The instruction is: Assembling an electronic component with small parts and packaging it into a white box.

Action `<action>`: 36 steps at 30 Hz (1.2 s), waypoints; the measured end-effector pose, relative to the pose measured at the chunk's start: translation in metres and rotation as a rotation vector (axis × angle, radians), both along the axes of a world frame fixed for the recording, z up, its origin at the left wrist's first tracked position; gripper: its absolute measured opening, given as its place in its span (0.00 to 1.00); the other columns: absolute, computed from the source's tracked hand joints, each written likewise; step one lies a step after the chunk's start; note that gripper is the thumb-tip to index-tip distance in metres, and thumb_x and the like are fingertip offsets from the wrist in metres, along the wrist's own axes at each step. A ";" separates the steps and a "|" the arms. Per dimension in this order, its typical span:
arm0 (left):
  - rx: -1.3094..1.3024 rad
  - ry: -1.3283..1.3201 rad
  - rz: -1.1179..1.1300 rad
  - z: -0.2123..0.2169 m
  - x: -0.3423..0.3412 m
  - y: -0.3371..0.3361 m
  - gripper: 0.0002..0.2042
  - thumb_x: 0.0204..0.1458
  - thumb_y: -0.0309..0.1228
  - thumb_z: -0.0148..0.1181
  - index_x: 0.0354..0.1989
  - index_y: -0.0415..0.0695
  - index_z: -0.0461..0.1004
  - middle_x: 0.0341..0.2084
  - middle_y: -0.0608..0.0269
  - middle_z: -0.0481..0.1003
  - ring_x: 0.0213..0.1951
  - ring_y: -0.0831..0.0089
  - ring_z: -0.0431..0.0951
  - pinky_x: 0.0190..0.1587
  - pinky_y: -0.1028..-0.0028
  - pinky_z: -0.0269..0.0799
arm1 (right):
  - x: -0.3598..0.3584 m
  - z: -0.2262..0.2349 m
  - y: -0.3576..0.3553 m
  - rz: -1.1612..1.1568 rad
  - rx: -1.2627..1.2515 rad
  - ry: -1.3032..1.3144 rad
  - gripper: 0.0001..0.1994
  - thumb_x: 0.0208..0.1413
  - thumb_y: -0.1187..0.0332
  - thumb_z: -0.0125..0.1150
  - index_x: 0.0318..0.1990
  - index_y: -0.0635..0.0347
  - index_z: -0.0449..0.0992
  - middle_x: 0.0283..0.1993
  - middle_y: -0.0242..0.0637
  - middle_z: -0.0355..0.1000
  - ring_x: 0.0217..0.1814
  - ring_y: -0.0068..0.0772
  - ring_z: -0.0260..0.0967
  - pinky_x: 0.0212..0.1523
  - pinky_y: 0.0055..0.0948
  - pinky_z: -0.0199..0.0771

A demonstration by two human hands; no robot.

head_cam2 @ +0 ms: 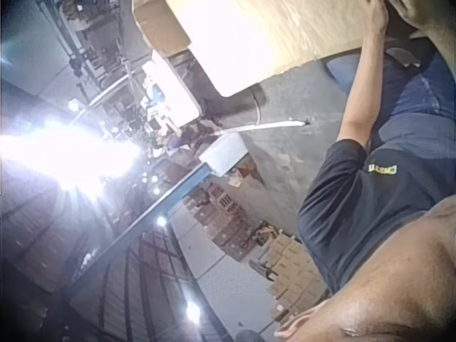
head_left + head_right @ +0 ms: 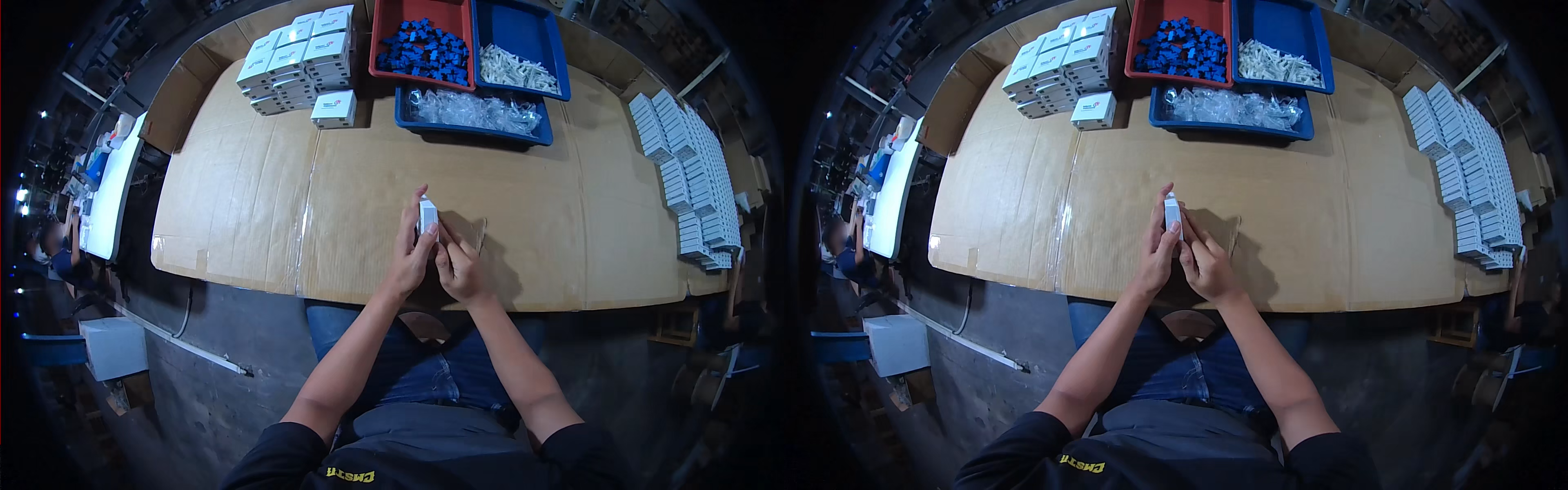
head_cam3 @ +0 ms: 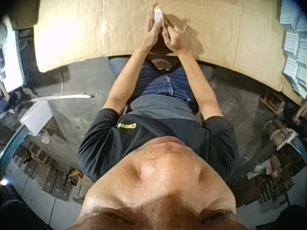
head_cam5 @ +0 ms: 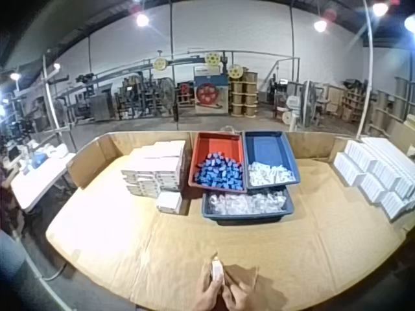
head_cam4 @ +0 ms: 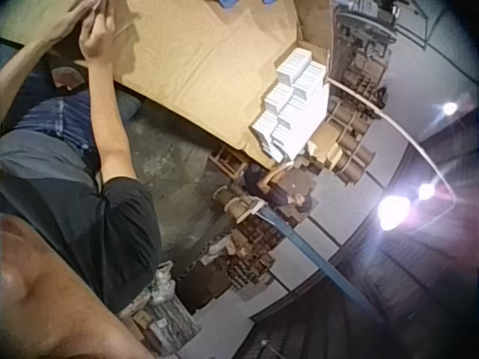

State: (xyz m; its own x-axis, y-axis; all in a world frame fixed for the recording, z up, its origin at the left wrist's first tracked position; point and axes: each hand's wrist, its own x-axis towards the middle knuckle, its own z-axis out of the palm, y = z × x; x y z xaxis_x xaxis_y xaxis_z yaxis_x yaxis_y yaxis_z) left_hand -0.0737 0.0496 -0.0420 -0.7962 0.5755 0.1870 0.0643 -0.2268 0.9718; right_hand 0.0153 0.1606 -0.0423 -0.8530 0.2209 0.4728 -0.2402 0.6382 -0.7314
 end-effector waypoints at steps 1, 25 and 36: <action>0.007 -0.021 -0.014 -0.004 -0.002 0.000 0.32 0.69 0.34 0.50 0.78 0.38 0.48 0.75 0.54 0.54 0.71 0.65 0.58 0.71 0.68 0.54 | 0.000 0.000 -0.001 0.002 -0.002 -0.003 0.23 0.72 0.68 0.49 0.70 0.68 0.66 0.73 0.52 0.64 0.67 0.54 0.71 0.64 0.42 0.75; 0.025 0.110 0.047 -0.004 0.007 -0.002 0.40 0.65 0.34 0.54 0.80 0.41 0.39 0.75 0.49 0.52 0.75 0.58 0.52 0.75 0.60 0.46 | -0.006 0.018 -0.004 0.008 -0.438 0.032 0.19 0.75 0.61 0.47 0.58 0.67 0.77 0.65 0.45 0.74 0.64 0.35 0.73 0.61 0.29 0.71; -0.023 0.473 0.026 0.019 0.031 -0.009 0.51 0.60 0.52 0.59 0.78 0.32 0.37 0.76 0.36 0.46 0.75 0.42 0.49 0.75 0.50 0.46 | 0.021 0.063 -0.007 0.082 -1.231 -0.300 0.27 0.69 0.60 0.59 0.69 0.67 0.65 0.63 0.39 0.72 0.63 0.28 0.69 0.62 0.30 0.70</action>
